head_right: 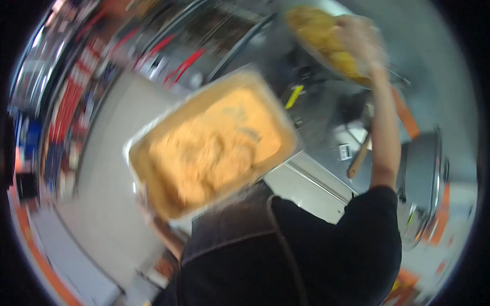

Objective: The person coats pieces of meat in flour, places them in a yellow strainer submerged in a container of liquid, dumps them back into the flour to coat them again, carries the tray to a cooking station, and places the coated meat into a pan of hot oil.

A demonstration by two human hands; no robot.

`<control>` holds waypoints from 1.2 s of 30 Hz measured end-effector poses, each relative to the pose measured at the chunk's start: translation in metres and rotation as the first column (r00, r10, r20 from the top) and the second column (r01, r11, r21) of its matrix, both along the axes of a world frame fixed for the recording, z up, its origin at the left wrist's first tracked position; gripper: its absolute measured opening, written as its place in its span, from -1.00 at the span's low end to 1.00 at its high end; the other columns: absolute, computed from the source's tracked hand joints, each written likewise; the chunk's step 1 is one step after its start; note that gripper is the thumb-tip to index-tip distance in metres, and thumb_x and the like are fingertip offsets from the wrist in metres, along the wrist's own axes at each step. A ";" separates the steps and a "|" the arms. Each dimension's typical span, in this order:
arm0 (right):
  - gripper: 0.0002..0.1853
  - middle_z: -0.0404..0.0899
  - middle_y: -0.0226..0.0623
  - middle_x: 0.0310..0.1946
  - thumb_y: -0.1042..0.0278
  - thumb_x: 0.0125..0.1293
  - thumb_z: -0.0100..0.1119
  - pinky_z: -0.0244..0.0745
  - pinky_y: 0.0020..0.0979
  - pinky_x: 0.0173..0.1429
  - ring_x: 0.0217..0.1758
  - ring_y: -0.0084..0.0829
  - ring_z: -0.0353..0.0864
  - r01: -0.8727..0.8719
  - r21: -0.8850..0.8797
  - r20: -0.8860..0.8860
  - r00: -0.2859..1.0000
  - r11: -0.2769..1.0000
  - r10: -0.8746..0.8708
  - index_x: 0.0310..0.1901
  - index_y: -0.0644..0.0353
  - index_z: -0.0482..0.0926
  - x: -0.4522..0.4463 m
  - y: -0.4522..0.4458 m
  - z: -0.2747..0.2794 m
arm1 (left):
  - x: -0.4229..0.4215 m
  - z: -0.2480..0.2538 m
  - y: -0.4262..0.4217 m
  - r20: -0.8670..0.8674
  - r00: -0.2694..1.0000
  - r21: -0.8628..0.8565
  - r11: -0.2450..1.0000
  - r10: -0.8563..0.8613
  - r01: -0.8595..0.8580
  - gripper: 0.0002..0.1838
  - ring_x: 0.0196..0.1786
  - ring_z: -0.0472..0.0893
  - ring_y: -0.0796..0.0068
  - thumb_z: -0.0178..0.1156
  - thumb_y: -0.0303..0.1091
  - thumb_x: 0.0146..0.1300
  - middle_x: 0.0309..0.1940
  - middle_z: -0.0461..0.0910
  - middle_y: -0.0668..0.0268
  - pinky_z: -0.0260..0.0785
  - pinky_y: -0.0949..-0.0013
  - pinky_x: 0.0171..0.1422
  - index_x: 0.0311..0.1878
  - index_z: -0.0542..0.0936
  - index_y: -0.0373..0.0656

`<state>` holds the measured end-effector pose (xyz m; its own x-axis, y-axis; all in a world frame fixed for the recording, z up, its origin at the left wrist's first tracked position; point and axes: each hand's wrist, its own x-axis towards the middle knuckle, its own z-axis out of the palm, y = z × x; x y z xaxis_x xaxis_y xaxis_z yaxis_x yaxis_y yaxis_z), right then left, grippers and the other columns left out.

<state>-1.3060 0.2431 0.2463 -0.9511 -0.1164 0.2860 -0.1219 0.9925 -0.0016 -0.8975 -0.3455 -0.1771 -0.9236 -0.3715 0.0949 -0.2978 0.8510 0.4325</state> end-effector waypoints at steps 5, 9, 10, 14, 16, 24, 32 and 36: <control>-0.82 0.66 -0.23 -0.26 0.34 0.17 0.27 0.48 -0.21 -0.05 -0.17 -0.20 0.63 -0.505 -0.370 -0.017 0.843 0.780 0.537 -0.20 0.17 0.64 0.133 -0.173 -0.073 | -0.060 0.153 0.082 0.192 0.825 0.538 0.646 0.532 -0.542 -0.55 -0.51 0.30 0.59 0.23 -0.02 0.31 -0.64 0.43 0.36 0.24 0.36 -0.42 -0.34 0.63 -0.33; -0.65 0.63 -0.24 -0.12 0.24 0.13 0.32 0.36 -0.18 0.21 -0.01 -0.22 0.58 -0.811 -0.265 0.208 0.481 0.522 0.852 -0.04 0.09 0.60 0.151 -0.243 -0.200 | -0.053 0.123 0.078 0.080 0.828 0.648 0.602 0.555 -0.466 -0.56 -0.54 0.25 0.63 0.29 -0.04 0.27 -0.67 0.35 0.46 0.19 0.38 -0.46 -0.47 0.58 -0.29; -0.62 0.62 -0.22 -0.08 0.20 0.12 0.32 0.33 -0.18 0.27 0.02 -0.21 0.57 -0.844 -0.190 0.431 0.387 0.502 0.815 -0.02 0.10 0.58 0.143 -0.265 -0.212 | -0.054 0.127 0.077 0.091 0.824 0.661 0.586 0.559 -0.470 -0.55 -0.54 0.26 0.64 0.29 -0.03 0.27 -0.67 0.35 0.46 0.20 0.39 -0.46 -0.48 0.57 -0.28; -0.86 0.62 -0.18 -0.37 0.31 0.24 0.09 0.52 -0.24 -0.03 -0.13 -0.25 0.61 -0.925 -0.078 0.353 0.322 0.371 0.878 -0.32 0.15 0.60 0.151 -0.320 -0.267 | -0.052 0.119 0.076 0.061 0.818 0.754 0.511 0.572 -0.413 -0.54 -0.54 0.27 0.65 0.31 -0.02 0.25 -0.67 0.37 0.47 0.22 0.41 -0.45 -0.51 0.55 -0.27; -0.89 0.62 -0.19 -0.35 0.37 0.21 0.08 0.54 -0.26 -0.08 -0.19 -0.25 0.63 -0.952 -0.038 0.365 0.271 0.305 0.891 -0.37 0.14 0.60 0.163 -0.329 -0.275 | -0.050 0.115 0.078 0.058 0.817 0.785 0.479 0.574 -0.392 -0.55 -0.54 0.28 0.65 0.31 -0.02 0.25 -0.67 0.39 0.46 0.24 0.40 -0.45 -0.50 0.56 -0.27; -0.92 0.60 -0.21 -0.42 0.37 0.13 0.16 0.53 -0.27 -0.06 -0.21 -0.23 0.63 -0.865 -0.202 0.330 0.381 0.459 0.864 -0.37 0.12 0.62 0.127 -0.293 -0.278 | -0.050 0.124 0.079 0.087 0.820 0.739 0.515 0.566 -0.434 -0.53 -0.57 0.33 0.57 0.29 0.00 0.25 -0.68 0.45 0.31 0.28 0.34 -0.43 -0.43 0.59 -0.33; -0.80 0.63 -0.13 -0.30 0.27 0.17 0.21 0.49 -0.27 -0.05 -0.16 -0.16 0.63 -0.892 -0.049 0.152 0.439 0.450 0.886 -0.22 0.16 0.65 0.090 -0.262 -0.335 | -0.051 0.127 0.079 0.068 0.824 0.715 0.550 0.562 -0.433 -0.50 -0.57 0.31 0.55 0.29 0.03 0.23 -0.69 0.42 0.30 0.27 0.32 -0.45 -0.44 0.58 -0.34; -0.70 0.62 -0.08 -0.26 0.36 0.12 0.24 0.49 -0.23 -0.04 -0.12 -0.14 0.62 -0.806 -0.266 0.161 0.504 0.530 0.848 -0.08 0.22 0.62 0.117 -0.274 -0.241 | -0.050 0.117 0.077 0.091 0.809 0.712 0.530 0.581 -0.461 -0.48 -0.57 0.26 0.52 0.28 0.05 0.24 -0.70 0.40 0.32 0.26 0.30 -0.45 -0.46 0.56 -0.33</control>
<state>-1.1890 -0.0312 0.0050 -0.4750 -0.8673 0.1492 -0.8605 0.4223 -0.2848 -0.9478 -0.2680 -0.0602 -0.5410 -0.7921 -0.2826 -0.4748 0.0103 0.8800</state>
